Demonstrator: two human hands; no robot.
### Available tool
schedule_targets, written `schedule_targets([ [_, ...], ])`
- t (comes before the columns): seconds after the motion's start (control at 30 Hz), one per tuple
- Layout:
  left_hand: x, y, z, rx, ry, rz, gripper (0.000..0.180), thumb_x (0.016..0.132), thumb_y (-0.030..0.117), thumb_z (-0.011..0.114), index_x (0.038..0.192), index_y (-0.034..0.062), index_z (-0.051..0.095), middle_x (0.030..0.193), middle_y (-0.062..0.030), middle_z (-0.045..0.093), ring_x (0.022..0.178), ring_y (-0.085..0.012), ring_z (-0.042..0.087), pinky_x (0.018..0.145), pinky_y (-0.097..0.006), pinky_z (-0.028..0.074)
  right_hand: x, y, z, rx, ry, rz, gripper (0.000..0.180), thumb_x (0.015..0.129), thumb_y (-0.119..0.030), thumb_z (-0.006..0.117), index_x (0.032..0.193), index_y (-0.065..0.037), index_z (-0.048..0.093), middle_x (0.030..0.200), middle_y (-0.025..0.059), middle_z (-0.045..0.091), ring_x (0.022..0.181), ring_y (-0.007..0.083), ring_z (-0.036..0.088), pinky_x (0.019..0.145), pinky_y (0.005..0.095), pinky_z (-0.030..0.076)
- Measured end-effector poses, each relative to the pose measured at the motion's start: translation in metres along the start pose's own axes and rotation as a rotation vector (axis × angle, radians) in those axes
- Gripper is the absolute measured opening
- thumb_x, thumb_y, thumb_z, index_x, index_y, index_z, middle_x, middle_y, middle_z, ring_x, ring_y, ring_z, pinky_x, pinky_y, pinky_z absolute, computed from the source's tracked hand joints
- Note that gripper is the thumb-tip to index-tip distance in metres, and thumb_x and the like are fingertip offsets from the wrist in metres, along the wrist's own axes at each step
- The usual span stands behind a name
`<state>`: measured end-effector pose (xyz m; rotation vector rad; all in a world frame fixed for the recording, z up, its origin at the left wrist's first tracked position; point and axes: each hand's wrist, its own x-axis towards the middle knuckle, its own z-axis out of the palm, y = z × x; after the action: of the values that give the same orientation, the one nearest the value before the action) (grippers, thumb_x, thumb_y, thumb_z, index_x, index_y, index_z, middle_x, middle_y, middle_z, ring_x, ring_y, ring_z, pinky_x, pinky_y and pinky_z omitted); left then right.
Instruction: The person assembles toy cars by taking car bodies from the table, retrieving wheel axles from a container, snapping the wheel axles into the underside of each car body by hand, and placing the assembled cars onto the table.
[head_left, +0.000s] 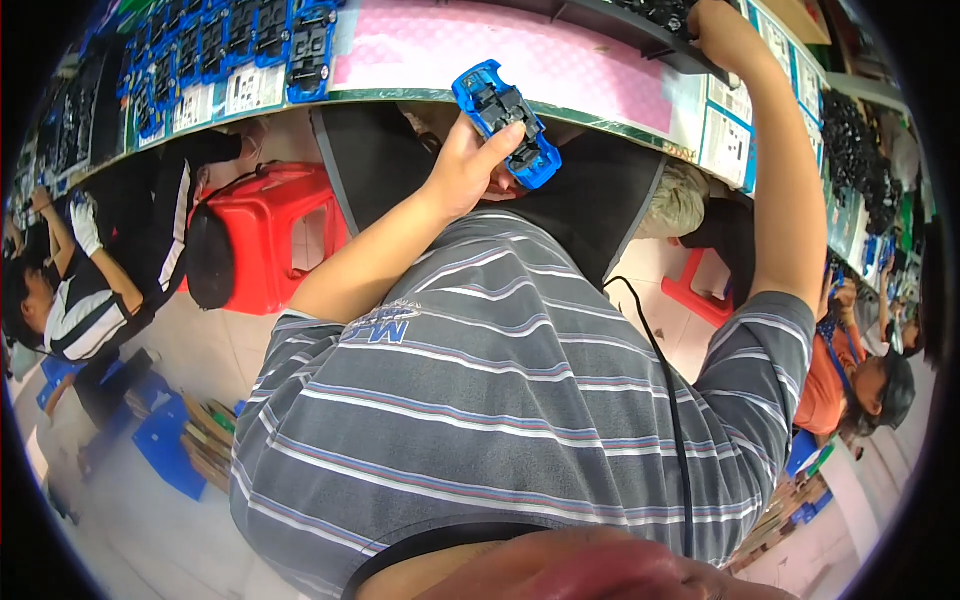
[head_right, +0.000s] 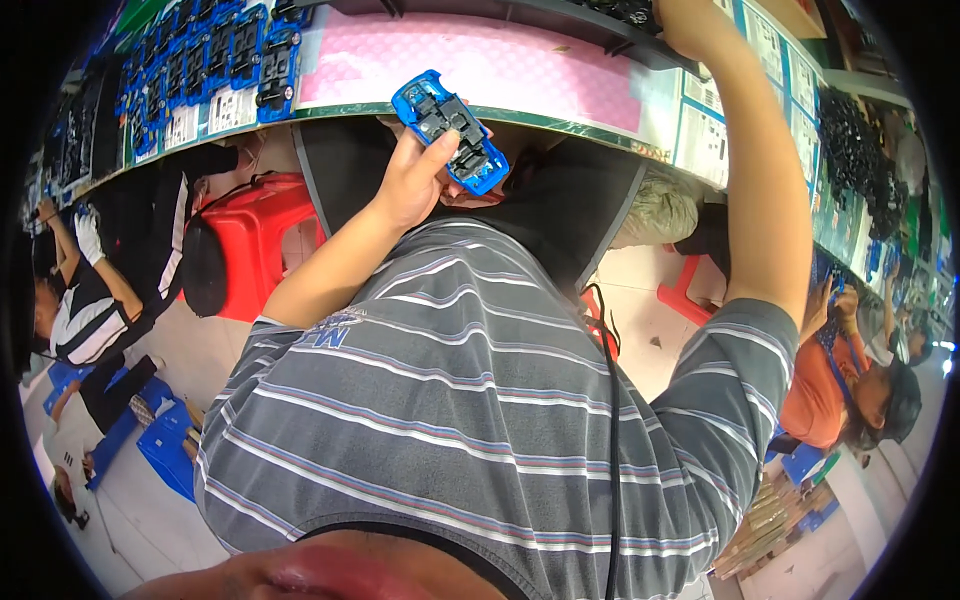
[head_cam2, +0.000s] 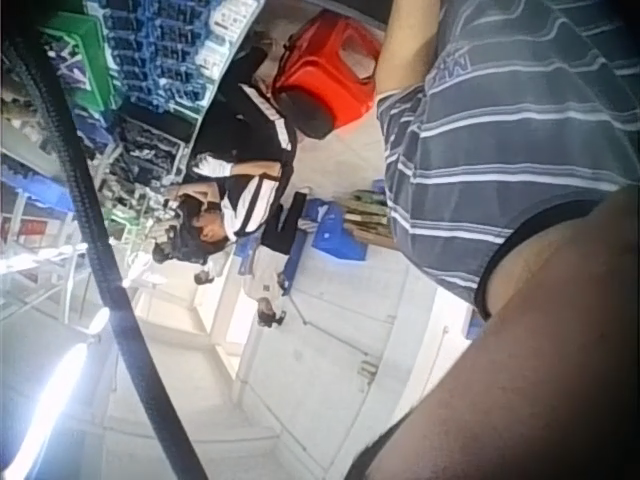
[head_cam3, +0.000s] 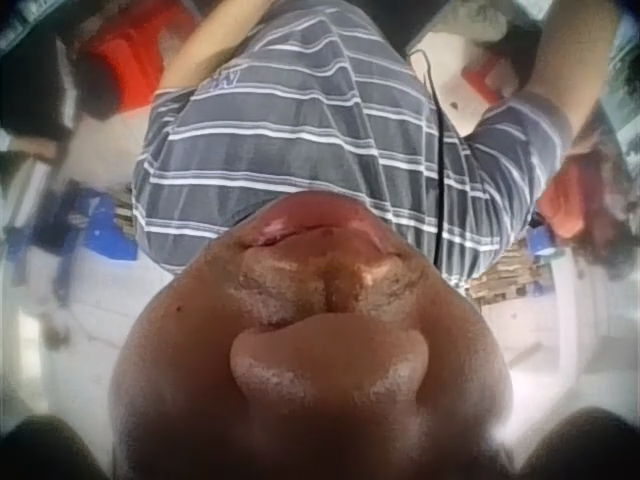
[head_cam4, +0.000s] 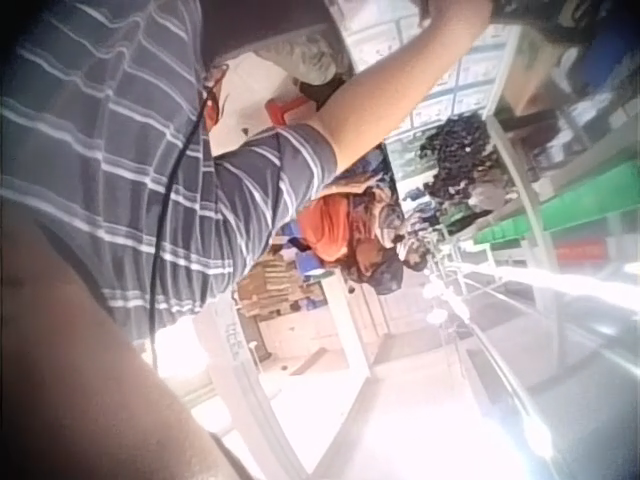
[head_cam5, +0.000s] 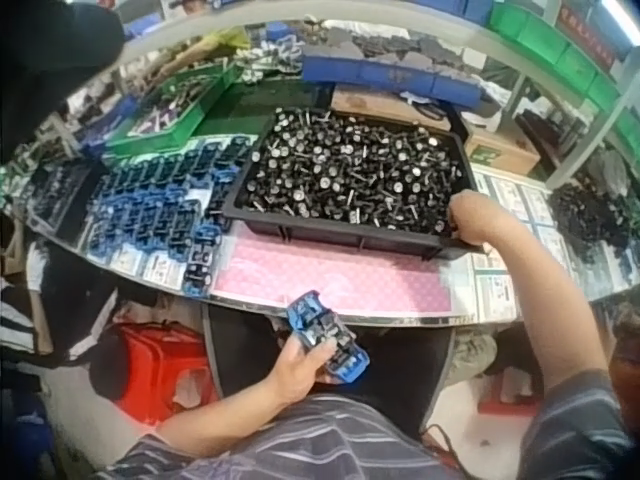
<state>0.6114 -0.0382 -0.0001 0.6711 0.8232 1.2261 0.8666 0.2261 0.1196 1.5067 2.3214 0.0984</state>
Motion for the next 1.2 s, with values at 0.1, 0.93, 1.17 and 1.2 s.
schedule_targets([
  [0.1,-0.004,0.000,-0.008,-0.042,0.009,-0.015,0.045,0.099,0.026,0.060,0.134,0.0061,0.042,0.115,-0.0110,0.062,0.083,-0.0124,0.063,0.059,-0.024,0.050,0.003,0.011,0.004,0.099,0.020,-0.018,0.018,0.072,-0.012,0.078,0.088,-0.007,0.076,0.087,0.0179,0.071,0.085,0.0349,0.069,0.074,0.0407,0.054],
  [0.93,0.011,-0.002,0.010,-0.090,-0.006,0.046,0.035,0.099,0.030,0.061,0.120,0.0044,0.049,0.102,-0.0068,0.063,0.077,-0.0128,0.064,0.061,-0.025,0.054,-0.106,-0.055,0.020,1.176,0.766,0.083,0.024,0.089,-0.024,0.075,0.097,-0.002,0.072,0.091,0.0031,0.072,0.083,0.0087,0.065,0.075,0.0232,0.050],
  [1.17,0.025,-0.003,0.021,-0.049,-0.062,0.052,0.035,0.099,0.030,0.062,0.119,0.0036,0.052,0.104,-0.0060,0.064,0.089,-0.0136,0.066,0.064,-0.026,0.056,-0.148,-0.161,0.053,1.156,0.557,-0.053,0.017,0.083,-0.013,0.077,0.088,0.000,0.068,0.081,0.0089,0.067,0.069,0.0197,0.065,0.064,0.0300,0.052],
  [1.2,0.024,-0.005,0.021,-0.047,-0.062,0.047,0.035,0.099,0.030,0.062,0.119,0.0036,0.052,0.104,-0.0060,0.064,0.089,-0.0136,0.066,0.064,-0.026,0.056,-0.147,-0.162,0.055,1.048,0.581,-0.069,0.018,0.082,-0.014,0.078,0.087,0.000,0.068,0.081,0.0096,0.067,0.068,0.0208,0.065,0.063,0.0307,0.051],
])
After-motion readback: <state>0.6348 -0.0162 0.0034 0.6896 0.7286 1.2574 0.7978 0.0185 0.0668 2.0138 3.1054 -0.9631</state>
